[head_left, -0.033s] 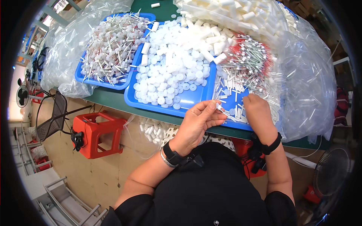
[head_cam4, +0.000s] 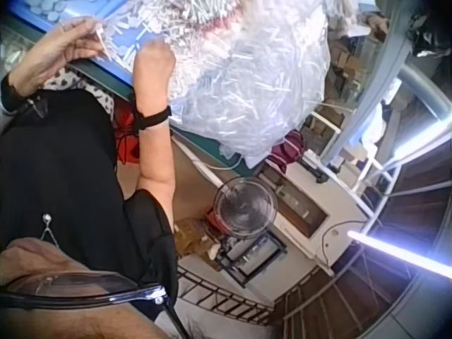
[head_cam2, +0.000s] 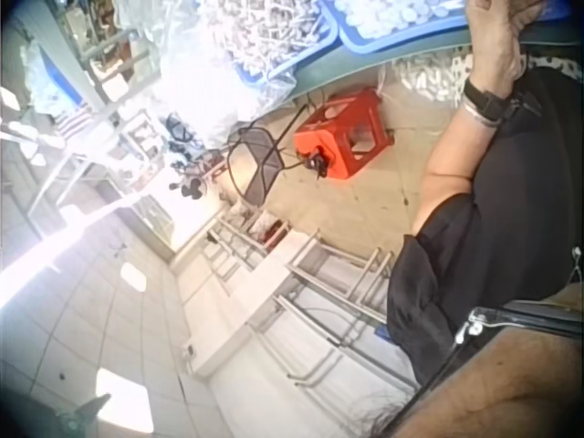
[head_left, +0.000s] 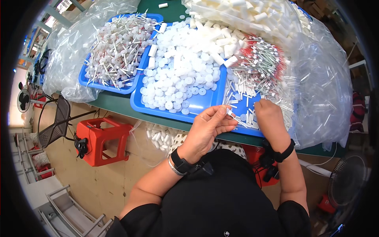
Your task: The person repeatedly picks up small white plastic caps and clear plastic tubes from blue trays on a table. They insert the tubes into the caps by hand and place the assembled units into a separate tray. The process is continuous and repetitive throughout the video.
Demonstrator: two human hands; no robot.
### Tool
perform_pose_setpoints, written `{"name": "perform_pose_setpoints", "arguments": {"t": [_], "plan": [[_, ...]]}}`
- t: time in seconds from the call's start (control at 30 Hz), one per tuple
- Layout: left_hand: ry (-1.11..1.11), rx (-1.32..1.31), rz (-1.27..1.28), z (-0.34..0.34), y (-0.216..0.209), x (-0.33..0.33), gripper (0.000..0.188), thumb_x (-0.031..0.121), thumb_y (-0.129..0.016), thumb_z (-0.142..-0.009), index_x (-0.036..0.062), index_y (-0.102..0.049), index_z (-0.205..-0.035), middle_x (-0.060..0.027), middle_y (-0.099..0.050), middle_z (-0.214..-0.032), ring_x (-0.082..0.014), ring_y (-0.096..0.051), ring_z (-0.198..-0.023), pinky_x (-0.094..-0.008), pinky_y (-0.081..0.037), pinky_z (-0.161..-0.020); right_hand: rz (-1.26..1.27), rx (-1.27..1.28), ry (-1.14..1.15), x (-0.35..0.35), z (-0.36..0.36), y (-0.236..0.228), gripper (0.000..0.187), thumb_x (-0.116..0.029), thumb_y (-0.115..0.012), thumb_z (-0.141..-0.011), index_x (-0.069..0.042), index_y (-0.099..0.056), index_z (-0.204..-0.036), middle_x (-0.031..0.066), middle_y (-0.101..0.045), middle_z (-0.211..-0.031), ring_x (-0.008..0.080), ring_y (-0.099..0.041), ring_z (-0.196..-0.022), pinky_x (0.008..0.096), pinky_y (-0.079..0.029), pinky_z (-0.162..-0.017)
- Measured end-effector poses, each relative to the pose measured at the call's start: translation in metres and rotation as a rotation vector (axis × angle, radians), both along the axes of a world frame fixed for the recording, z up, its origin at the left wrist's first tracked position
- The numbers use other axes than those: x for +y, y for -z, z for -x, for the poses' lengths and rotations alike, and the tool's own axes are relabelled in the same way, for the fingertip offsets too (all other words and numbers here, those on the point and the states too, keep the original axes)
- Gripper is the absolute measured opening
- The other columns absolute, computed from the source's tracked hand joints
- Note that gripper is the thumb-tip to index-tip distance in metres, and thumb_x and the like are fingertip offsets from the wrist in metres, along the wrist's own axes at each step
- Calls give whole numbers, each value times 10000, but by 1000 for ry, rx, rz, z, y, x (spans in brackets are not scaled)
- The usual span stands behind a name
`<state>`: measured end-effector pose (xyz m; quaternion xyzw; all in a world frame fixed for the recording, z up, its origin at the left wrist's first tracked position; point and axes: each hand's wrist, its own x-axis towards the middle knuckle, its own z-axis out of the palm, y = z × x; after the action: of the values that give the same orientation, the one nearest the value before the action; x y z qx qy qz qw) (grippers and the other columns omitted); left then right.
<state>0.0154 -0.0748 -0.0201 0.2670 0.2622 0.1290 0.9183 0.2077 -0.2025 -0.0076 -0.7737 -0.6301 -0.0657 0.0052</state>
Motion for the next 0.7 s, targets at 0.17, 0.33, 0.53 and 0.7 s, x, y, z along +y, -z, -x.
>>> {"name": "perform_pose_setpoints", "arguments": {"t": [0.17, 0.33, 0.53, 0.7], "plan": [[-22, 1, 5, -2, -1, -2, 328, 259, -577, -1003, -12, -582, -1187, -127, -673, -1021, -213, -698, -963, -306, -580, -844, -53, 54, -20, -1, -3, 2, 58, -31, -611, -714, -39, -555, -727, 115, -567, -723, 280, -615, -699, 390, -510, -609], [-64, 9, -7, 0, -7, 0, 329, 240, -570, -1006, -29, -569, -1196, -125, -665, -1012, -225, -690, -990, -311, -581, -862, -171, 184, 7, -2, 0, -1, 49, -34, -610, -728, -24, -567, -751, 118, -563, -725, 297, -614, -700, 399, -514, -621], [-86, 21, -6, -1, -9, 1, 329, 231, -560, -1012, -38, -555, -1201, -125, -659, -1018, -232, -686, -1003, -313, -582, -882, -77, 103, -84, -5, -4, -5, 28, -10, -588, -732, -20, -569, -749, 125, -563, -767, 284, -614, -749, 383, -517, -662], [-84, 18, 1, -3, -8, 0, 324, 229, -563, -1010, -36, -556, -1196, -129, -655, -1019, -234, -685, -1004, -312, -581, -881, -23, 77, -76, -2, -2, -7, 55, -8, -588, -727, -27, -562, -772, 121, -562, -761, 281, -612, -743, 382, -514, -665]]}}
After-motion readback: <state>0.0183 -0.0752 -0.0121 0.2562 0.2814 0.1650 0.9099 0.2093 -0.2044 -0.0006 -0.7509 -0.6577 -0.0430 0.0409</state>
